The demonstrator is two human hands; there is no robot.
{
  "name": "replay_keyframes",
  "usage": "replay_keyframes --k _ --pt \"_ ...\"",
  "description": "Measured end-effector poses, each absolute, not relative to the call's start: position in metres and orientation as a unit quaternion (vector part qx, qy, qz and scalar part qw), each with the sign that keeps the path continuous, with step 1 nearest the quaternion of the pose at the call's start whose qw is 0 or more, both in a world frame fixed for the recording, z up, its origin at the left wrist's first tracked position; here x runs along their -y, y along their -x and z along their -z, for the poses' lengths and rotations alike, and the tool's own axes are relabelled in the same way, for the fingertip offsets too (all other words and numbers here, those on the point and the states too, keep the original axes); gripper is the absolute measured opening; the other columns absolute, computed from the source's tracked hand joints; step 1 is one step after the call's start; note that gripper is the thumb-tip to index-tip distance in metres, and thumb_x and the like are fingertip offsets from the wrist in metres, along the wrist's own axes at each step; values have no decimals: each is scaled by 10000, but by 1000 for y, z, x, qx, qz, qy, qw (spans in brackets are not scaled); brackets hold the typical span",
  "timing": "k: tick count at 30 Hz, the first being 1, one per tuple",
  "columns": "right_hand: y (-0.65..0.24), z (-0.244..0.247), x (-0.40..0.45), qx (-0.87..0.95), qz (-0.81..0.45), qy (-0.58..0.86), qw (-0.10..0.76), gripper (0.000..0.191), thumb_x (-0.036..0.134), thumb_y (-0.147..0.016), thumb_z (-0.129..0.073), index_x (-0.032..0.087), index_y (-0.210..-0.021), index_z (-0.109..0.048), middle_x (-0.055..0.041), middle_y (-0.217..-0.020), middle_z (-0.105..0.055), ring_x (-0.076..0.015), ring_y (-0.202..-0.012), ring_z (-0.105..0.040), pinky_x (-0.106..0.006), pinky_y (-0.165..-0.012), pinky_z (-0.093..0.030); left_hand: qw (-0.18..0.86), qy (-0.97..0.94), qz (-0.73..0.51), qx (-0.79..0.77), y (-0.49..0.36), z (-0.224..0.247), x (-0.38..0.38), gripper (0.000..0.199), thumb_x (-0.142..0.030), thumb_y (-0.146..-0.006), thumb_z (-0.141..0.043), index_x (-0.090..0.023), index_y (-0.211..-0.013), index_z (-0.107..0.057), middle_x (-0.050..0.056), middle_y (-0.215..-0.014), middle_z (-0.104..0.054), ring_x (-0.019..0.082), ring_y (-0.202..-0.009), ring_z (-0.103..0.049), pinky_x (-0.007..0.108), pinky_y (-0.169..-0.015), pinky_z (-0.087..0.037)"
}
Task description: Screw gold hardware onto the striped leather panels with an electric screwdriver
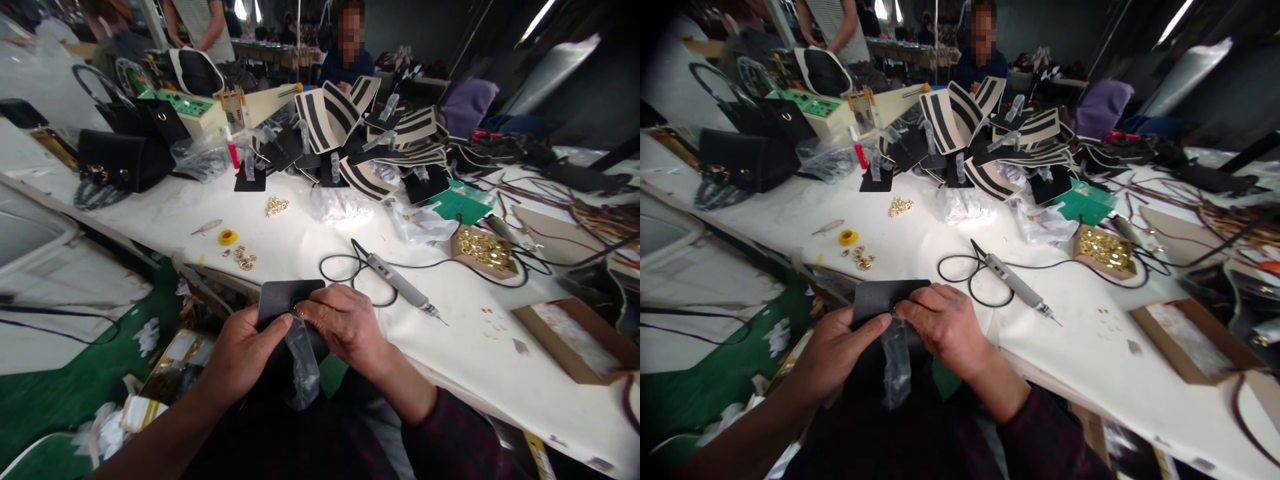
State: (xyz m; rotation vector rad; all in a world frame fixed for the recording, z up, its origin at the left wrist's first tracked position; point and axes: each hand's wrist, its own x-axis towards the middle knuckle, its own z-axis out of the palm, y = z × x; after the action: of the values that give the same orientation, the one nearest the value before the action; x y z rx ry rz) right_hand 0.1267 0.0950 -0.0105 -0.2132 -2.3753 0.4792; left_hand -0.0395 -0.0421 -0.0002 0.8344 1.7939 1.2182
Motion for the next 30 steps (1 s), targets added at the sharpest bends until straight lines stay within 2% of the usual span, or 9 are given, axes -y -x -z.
replay_keyframes --k 5,8,15,20,23,26,30 --pt "-127 18 -90 918 -120 95 367 222 203 -1068 -555 220 -1210 -725 -57 -989 -783 -175 -789 -667 -348 -713 -472 419 -303 -508 -688 38 7 40 402 -527 -861 -756 -161 -1021 -805 57 -956 -836 251 -844 -759 291 -760 -587" --pt "-126 20 -87 922 -103 99 359 220 199 -1050 -586 197 -1224 -720 -61 -1000 -788 -181 -793 -675 -359 -701 -467 418 -294 -506 -695 39 12 40 400 -533 -852 -770 -159 -988 -807 54 -911 -832 250 -823 -757 283 -732 -581" --pt "-126 14 -87 929 -163 104 316 278 296 -1048 -615 201 -1290 -712 -91 -1087 -771 -211 -911 -687 -397 -818 -504 405 -295 -507 -702 40 17 44 516 -552 -888 -737 -134 -1188 -780 81 -992 -830 283 -919 -764 320 -799 -599" --pt "-122 5 -73 882 -232 167 374 225 225 -1032 -629 209 -1210 -766 -68 -902 -712 -191 -823 -662 -346 -739 -539 339 -378 -489 -709 36 15 52 480 -528 -957 -674 -173 -1271 -749 71 -1155 -817 279 -1043 -758 332 -913 -594" --pt "-120 2 -61 833 -302 206 414 177 193 -1017 -657 222 -1121 -796 -62 -908 -739 -173 -805 -698 -299 -698 -564 311 -410 -483 -708 33 15 58 436 -481 -975 -669 -212 -1314 -730 69 -1249 -794 282 -1112 -752 346 -982 -586" --pt "-119 1 -53 784 -364 235 445 116 167 -977 -723 233 -1034 -799 -43 -941 -788 -162 -824 -744 -279 -734 -593 283 -442 -482 -701 30 18 63 416 -439 -982 -670 -235 -1343 -711 77 -1312 -769 281 -1170 -739 352 -1023 -578" --pt "-121 2 -46 747 -381 261 478 84 155 -939 -773 238 -954 -771 -13 -891 -804 -162 -806 -758 -292 -770 -599 272 -462 -490 -687 26 23 66 407 -396 -989 -667 -245 -1367 -686 81 -1322 -756 268 -1164 -741 352 -1029 -583"
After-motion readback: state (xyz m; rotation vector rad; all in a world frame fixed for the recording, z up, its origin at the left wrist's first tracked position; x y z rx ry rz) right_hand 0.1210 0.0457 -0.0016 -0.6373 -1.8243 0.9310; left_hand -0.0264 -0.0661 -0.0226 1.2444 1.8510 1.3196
